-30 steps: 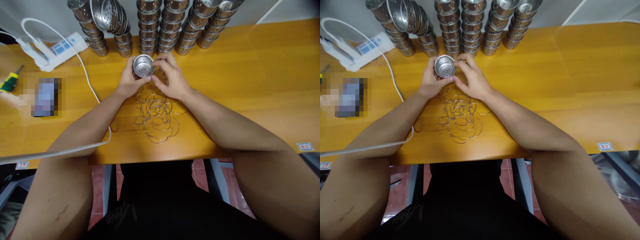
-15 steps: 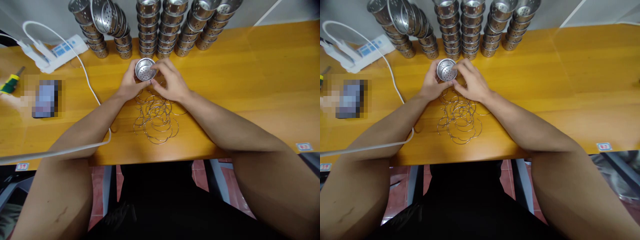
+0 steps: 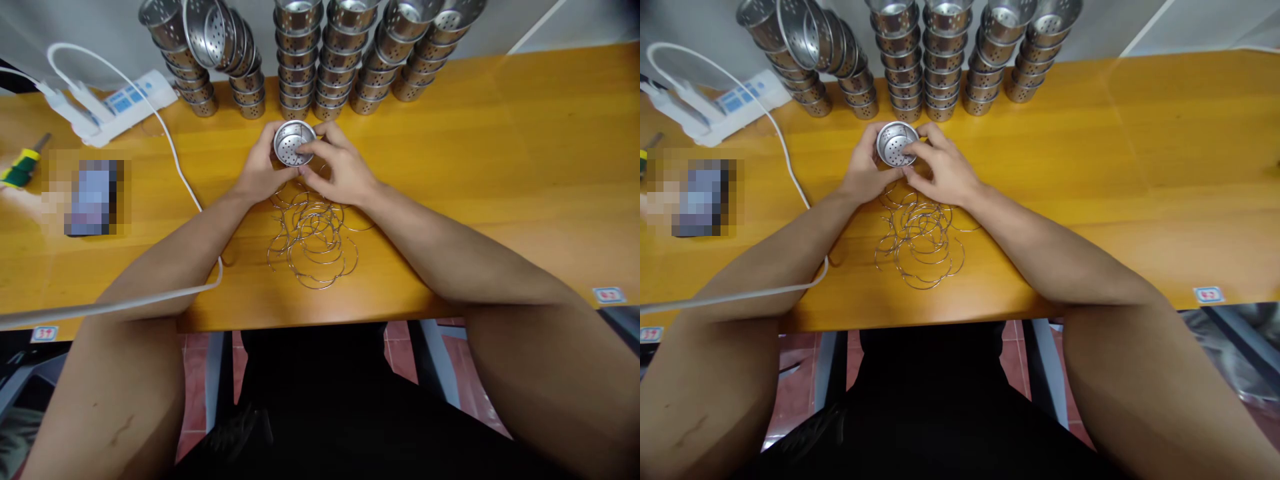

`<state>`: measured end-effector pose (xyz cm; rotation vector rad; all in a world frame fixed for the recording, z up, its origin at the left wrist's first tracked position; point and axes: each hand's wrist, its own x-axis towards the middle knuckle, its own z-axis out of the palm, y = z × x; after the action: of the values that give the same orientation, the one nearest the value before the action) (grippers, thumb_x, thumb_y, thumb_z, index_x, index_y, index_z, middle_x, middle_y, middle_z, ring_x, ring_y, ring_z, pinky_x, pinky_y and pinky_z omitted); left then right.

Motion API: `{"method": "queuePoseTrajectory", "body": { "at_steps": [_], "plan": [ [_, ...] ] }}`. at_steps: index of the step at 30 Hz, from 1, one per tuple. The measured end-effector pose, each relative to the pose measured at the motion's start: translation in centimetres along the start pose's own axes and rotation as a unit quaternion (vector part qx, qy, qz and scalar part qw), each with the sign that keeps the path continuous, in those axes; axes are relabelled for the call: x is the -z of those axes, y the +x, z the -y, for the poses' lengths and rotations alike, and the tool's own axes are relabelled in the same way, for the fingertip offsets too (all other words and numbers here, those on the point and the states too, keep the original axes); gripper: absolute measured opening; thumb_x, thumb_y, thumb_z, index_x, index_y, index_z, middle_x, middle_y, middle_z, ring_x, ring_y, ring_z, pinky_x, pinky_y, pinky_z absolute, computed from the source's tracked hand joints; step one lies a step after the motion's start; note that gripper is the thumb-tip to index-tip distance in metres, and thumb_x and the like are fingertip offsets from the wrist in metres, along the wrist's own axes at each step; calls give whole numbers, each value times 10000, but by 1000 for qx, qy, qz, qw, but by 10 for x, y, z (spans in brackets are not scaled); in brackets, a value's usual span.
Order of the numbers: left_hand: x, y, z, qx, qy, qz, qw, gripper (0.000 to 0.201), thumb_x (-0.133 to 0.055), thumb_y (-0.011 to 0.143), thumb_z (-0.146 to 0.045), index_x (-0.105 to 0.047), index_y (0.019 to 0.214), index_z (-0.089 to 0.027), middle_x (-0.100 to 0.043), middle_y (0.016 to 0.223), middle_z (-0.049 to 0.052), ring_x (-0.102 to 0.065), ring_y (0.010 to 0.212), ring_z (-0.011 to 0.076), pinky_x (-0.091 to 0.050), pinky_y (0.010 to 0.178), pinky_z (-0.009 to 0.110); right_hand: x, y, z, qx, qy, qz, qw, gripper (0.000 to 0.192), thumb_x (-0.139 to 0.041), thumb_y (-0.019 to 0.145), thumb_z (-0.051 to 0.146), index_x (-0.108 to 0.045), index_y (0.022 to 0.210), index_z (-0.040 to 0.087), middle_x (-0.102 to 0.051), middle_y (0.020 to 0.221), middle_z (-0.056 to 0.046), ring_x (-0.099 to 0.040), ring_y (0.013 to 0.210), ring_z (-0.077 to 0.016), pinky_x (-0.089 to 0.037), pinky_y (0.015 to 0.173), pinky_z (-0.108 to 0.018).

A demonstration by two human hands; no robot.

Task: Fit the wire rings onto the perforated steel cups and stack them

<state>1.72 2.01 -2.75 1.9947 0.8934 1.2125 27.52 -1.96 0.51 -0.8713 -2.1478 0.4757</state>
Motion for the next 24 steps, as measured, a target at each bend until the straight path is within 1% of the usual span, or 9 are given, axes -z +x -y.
{"method": "queuePoseTrajectory", "body": {
  "at_steps": [3,6,8,11,15,18,20,22,24],
  "plan": [
    [2,-1,2,-23,-11,1,1000,1071,-1070,871,-941,-621,1600,-297,-798,1594,87,-777,1453,333,-665,1384,587,0,0,-1,-3,8,-8,1000,568,-879,1073,803,-882,1421,353,-756,1514,-167,-709,1512,-483,-591,1386,-780],
    [3,-1,10,14,2,-10,1000,973,-1164,865,-729,-662,1573,-289,-793,1607,149,-789,1511,412,-654,1390,635,1,-1,-1,-11,6,-6,1000,548,-876,1071,807,-887,1390,362,-783,1484,-159,-719,1502,-487,-611,1363,-783],
    [4,-1,15,18,5,-8,1000,913,-1169,890,-639,-679,1576,-288,-792,1607,168,-791,1525,428,-657,1381,633,1,-1,-3,-6,7,-4,1000,536,-860,1078,811,-890,1378,368,-791,1493,-161,-730,1486,-484,-624,1348,-778],
    [4,-3,16,-3,4,3,1000,915,-1153,915,-652,-672,1601,-283,-794,1594,177,-801,1518,426,-669,1362,615,0,-1,-4,6,10,-7,1000,535,-843,1089,815,-890,1377,367,-791,1513,-164,-744,1462,-476,-635,1333,-768],
    [9,-6,7,-16,7,14,1000,976,-1145,917,-701,-646,1645,-283,-777,1628,196,-779,1568,451,-651,1380,645,0,-3,-3,2,-12,-11,1000,518,-850,1095,801,-896,1370,365,-787,1524,-155,-738,1477,-477,-638,1319,-775],
    [26,-8,2,4,20,20,1000,985,-1126,909,-773,-663,1648,-314,-756,1703,186,-734,1641,456,-633,1403,668,0,-4,-6,-9,-26,-30,999,502,-834,1114,792,-890,1359,357,-782,1504,-153,-741,1463,-476,-635,1315,-778],
    [44,-7,-3,7,19,8,1000,1004,-1086,871,-901,-712,1622,-349,-764,1726,146,-744,1622,455,-654,1377,692,0,-5,-10,-8,-30,-45,998,503,-819,1122,794,-884,1340,344,-777,1484,-160,-744,1447,-478,-629,1316,-777],
    [65,-5,-16,3,12,-6,1000,1012,-1027,817,-1038,-783,1557,-393,-814,1665,82,-800,1502,441,-701,1295,733,1,-6,-13,-5,-34,-54,998,502,-804,1130,789,-878,1317,329,-773,1470,-169,-752,1429,-481,-624,1315,-781],
    [85,-4,-42,29,16,4,999,899,-999,824,-1080,-851,1427,-430,-885,1503,21,-831,1304,388,-743,1196,757,1,-6,-15,-3,-38,-58,998,487,-786,1143,767,-872,1304,315,-774,1463,-176,-764,1407,-477,-627,1305,-782]
  ]
}}
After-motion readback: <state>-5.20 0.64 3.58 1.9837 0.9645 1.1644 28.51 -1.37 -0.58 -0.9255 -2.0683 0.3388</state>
